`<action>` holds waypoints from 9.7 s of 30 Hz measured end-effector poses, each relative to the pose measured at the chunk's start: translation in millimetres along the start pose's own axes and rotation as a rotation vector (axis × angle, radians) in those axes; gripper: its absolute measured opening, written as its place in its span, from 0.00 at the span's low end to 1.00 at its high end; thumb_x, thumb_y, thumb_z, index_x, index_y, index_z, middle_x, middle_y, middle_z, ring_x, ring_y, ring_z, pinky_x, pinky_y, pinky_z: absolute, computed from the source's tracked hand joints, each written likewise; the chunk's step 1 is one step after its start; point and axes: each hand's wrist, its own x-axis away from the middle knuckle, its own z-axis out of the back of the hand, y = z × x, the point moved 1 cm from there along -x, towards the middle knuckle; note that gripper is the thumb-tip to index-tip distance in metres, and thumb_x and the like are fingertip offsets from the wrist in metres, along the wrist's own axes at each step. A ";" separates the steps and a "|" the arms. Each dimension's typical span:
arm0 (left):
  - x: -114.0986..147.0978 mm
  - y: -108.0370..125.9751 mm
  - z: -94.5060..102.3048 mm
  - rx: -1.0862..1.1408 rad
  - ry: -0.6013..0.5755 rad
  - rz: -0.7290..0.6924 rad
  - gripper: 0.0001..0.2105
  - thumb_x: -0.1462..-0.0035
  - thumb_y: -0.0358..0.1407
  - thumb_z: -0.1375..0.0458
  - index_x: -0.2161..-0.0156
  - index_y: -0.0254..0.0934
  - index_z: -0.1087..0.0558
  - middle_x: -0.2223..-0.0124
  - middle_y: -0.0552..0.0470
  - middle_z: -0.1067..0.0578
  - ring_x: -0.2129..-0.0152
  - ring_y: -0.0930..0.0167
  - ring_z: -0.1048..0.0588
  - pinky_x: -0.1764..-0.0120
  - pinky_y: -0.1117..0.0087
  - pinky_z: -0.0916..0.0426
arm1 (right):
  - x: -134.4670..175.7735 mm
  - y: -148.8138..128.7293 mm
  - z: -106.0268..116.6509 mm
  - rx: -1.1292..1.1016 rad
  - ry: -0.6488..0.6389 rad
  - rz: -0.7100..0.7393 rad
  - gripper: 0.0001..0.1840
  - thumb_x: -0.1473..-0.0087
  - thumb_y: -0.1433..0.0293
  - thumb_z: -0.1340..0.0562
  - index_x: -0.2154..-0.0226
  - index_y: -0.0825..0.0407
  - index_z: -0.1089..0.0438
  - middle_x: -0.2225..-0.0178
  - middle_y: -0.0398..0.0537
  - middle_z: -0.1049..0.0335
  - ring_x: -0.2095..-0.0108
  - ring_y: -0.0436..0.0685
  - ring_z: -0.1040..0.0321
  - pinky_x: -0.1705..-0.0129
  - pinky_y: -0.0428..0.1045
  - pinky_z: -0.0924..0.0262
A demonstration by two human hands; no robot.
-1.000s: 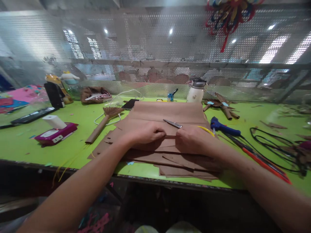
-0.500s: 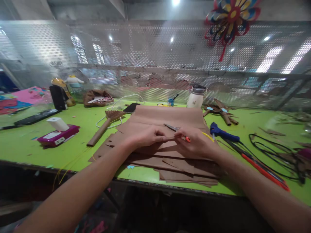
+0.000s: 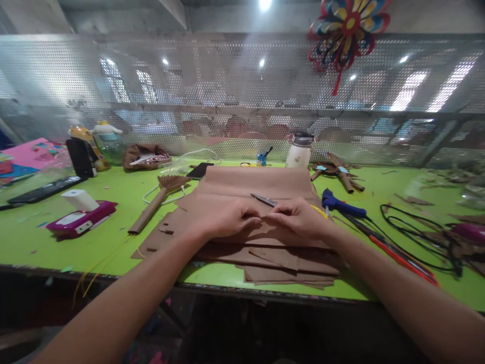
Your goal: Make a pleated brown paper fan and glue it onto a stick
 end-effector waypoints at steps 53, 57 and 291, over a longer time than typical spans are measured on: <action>-11.5 -26.8 -13.1 0.179 -0.055 0.084 0.11 0.52 0.39 0.46 0.76 0.31 0.29 0.77 0.54 0.33 0.78 0.75 0.37 0.74 0.75 0.44 | -11.1 20.6 -23.3 0.164 -0.036 0.267 0.08 0.49 0.70 0.42 0.72 0.55 0.27 0.75 0.46 0.32 0.73 0.48 0.38 0.68 0.45 0.43; -12.3 -26.7 -17.0 0.125 -0.061 0.095 0.09 0.52 0.36 0.46 0.70 0.32 0.27 0.75 0.54 0.30 0.77 0.75 0.35 0.73 0.75 0.43 | -11.5 24.0 -26.8 0.210 -0.033 0.307 0.08 0.48 0.71 0.43 0.70 0.55 0.28 0.73 0.46 0.31 0.73 0.48 0.38 0.68 0.44 0.44; -1.2 -2.6 9.4 0.213 -0.035 0.142 0.13 0.49 0.40 0.48 0.73 0.32 0.29 0.77 0.56 0.35 0.79 0.77 0.40 0.75 0.75 0.47 | -7.3 19.7 0.6 -0.552 0.260 -0.268 0.20 0.61 0.56 0.35 0.84 0.56 0.36 0.89 0.38 0.43 0.89 0.42 0.54 0.87 0.42 0.61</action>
